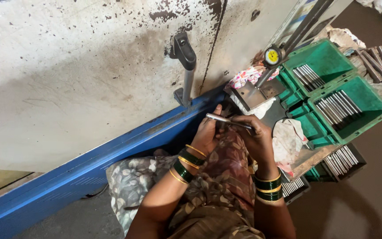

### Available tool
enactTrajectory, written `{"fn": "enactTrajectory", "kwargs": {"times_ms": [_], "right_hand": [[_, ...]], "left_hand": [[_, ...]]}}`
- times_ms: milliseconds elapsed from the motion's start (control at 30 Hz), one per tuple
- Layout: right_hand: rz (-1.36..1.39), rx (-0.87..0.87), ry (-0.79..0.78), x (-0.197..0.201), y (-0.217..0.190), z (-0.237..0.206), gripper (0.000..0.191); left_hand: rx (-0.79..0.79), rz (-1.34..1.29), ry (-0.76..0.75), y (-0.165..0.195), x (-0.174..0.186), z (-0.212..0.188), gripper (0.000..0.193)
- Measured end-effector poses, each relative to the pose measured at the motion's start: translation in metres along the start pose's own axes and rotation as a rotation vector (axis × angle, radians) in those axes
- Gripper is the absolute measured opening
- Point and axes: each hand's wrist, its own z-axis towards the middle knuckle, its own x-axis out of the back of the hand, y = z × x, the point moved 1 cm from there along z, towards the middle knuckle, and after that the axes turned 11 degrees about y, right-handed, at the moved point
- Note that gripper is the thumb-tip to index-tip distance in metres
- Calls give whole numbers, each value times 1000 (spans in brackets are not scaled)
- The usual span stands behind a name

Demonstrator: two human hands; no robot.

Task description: The person operates a lathe, then removes finished metal pins and holds each one against a dial gauge stand to check it. They wipe some pins with a cloth and place the checked pins one at a time into green plastic bins filled with similar pins.

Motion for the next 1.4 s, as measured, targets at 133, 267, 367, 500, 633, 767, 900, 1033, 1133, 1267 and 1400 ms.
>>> {"fn": "enactTrajectory", "kwargs": {"times_ms": [133, 267, 367, 500, 633, 767, 900, 1033, 1133, 1267, 1400], "right_hand": [[-49, 9, 22, -3, -13, 1, 23], [-51, 18, 47, -3, -19, 2, 23], [-57, 61, 26, -1, -17, 4, 24], [-10, 45, 17, 0, -11, 3, 23], [38, 168, 29, -1, -12, 5, 24], [-75, 338, 85, -1, -17, 6, 27], [-164, 261, 99, -3, -19, 2, 25], [-215, 332, 86, -3, -20, 3, 22], [-213, 349, 71, -4, -22, 3, 21], [-213, 329, 49, -6, -27, 1, 21], [-162, 266, 25, -4, -25, 1, 18]], "left_hand": [[-17, 45, 49, 5, -5, -6, 37], [-49, 45, 28, 9, -10, -14, 38], [-23, 51, 120, 9, -14, -17, 35], [-94, 87, 38, 9, -16, -20, 40], [-115, 138, 87, 9, -15, -18, 38], [-104, 184, 145, 9, -16, -15, 35], [-53, 188, 170, 11, -15, -17, 30], [-97, 216, 138, 13, -14, -20, 39], [-141, 228, 142, 14, -12, -20, 33], [-256, 225, 76, 15, -9, -19, 36], [-315, 272, 45, 19, -10, -22, 40]]}}
